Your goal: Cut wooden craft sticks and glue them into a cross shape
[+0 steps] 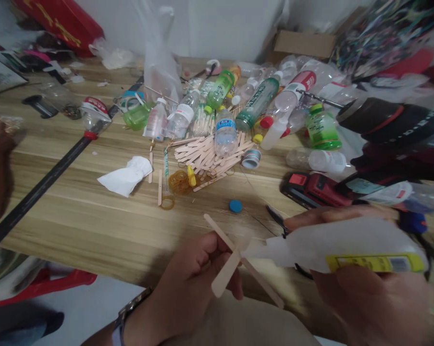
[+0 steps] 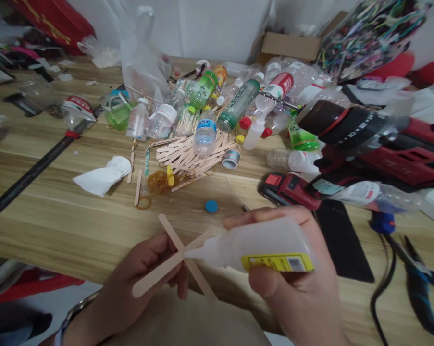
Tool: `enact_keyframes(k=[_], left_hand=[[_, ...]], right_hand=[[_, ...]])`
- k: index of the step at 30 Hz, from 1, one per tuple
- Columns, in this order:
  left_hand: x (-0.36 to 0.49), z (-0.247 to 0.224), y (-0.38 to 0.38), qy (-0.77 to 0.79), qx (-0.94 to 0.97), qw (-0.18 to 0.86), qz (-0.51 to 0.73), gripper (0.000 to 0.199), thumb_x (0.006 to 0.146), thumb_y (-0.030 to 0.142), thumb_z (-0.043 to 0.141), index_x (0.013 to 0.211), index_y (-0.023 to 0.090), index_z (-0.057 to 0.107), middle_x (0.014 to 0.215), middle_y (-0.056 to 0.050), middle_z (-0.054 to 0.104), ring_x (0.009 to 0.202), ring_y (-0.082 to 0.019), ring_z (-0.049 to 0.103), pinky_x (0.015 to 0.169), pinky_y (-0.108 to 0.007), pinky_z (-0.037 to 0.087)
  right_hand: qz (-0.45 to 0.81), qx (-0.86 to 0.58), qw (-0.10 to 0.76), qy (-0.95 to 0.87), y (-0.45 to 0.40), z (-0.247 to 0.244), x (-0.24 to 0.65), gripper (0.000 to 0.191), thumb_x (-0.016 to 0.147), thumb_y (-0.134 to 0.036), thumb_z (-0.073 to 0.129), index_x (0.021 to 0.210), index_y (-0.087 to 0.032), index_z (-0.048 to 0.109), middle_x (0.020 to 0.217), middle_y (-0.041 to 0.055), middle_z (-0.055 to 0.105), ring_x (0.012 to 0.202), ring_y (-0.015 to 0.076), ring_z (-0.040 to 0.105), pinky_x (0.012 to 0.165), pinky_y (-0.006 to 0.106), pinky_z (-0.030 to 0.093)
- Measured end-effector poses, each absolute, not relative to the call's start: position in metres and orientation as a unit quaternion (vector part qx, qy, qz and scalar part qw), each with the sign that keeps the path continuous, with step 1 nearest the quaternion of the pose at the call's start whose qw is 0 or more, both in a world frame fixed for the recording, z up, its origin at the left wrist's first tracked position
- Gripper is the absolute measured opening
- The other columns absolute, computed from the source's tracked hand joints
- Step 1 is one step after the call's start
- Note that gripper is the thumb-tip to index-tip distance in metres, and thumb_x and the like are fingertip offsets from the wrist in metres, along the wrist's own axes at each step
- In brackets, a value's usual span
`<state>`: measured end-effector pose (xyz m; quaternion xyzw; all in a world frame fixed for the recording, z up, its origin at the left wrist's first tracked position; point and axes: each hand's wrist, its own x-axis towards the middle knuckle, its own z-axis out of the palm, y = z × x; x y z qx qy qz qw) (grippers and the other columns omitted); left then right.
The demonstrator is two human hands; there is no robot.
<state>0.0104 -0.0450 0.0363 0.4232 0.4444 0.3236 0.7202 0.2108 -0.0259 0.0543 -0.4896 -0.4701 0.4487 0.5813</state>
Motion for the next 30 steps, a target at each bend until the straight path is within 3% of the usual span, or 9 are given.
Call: enact_keyframes(k=[7, 15, 27, 30], left_hand=[[0.012, 0.04, -0.043, 0.452, 0.411, 0.732, 0.303, 0.021, 0.087, 0.04, 0.054, 0.082, 0.02, 0.056, 0.063, 0.002, 0.061, 0.06, -0.014, 0.055, 0.06, -0.025, 0.042], [0.012, 0.045, -0.043, 0.488, 0.472, 0.656, 0.331, 0.019, 0.087, 0.03, 0.052, 0.071, 0.021, 0.058, 0.062, 0.004, 0.058, 0.052, -0.01, 0.044, 0.05, -0.021, 0.035], [0.012, 0.036, -0.05, 0.472, 0.453, 0.663, 0.362, 0.011, 0.087, 0.026, 0.054, 0.081, 0.021, 0.061, 0.073, 0.003, 0.066, 0.068, -0.014, 0.065, 0.063, -0.023, 0.049], [0.012, 0.036, -0.05, 0.475, 0.466, 0.655, 0.358, 0.015, 0.088, 0.028, 0.054, 0.077, 0.021, 0.06, 0.074, 0.002, 0.067, 0.069, -0.014, 0.065, 0.063, -0.023, 0.049]], right_hand=[[0.474, -0.444, 0.602, -0.465, -0.019, 0.053, 0.213, 0.033, 0.066, -0.044, 0.086, 0.092, -0.031, 0.071, 0.084, 0.0028, 0.077, 0.077, 0.0207, 0.073, 0.06, 0.024, 0.058], [0.483, -0.478, 0.589, -0.437, -0.022, 0.048, 0.214, 0.032, 0.068, -0.047, 0.084, 0.093, -0.03, 0.072, 0.085, 0.0051, 0.076, 0.077, 0.0212, 0.071, 0.059, 0.024, 0.057], [0.506, -0.52, 0.589, -0.356, -0.026, 0.056, 0.203, 0.038, 0.061, -0.053, 0.086, 0.088, -0.032, 0.071, 0.084, 0.0024, 0.073, 0.078, 0.018, 0.068, 0.066, 0.023, 0.054], [0.516, -0.493, 0.579, -0.395, -0.027, 0.056, 0.205, 0.036, 0.064, -0.054, 0.084, 0.087, -0.029, 0.072, 0.082, 0.0053, 0.073, 0.069, 0.0185, 0.067, 0.056, 0.024, 0.052]])
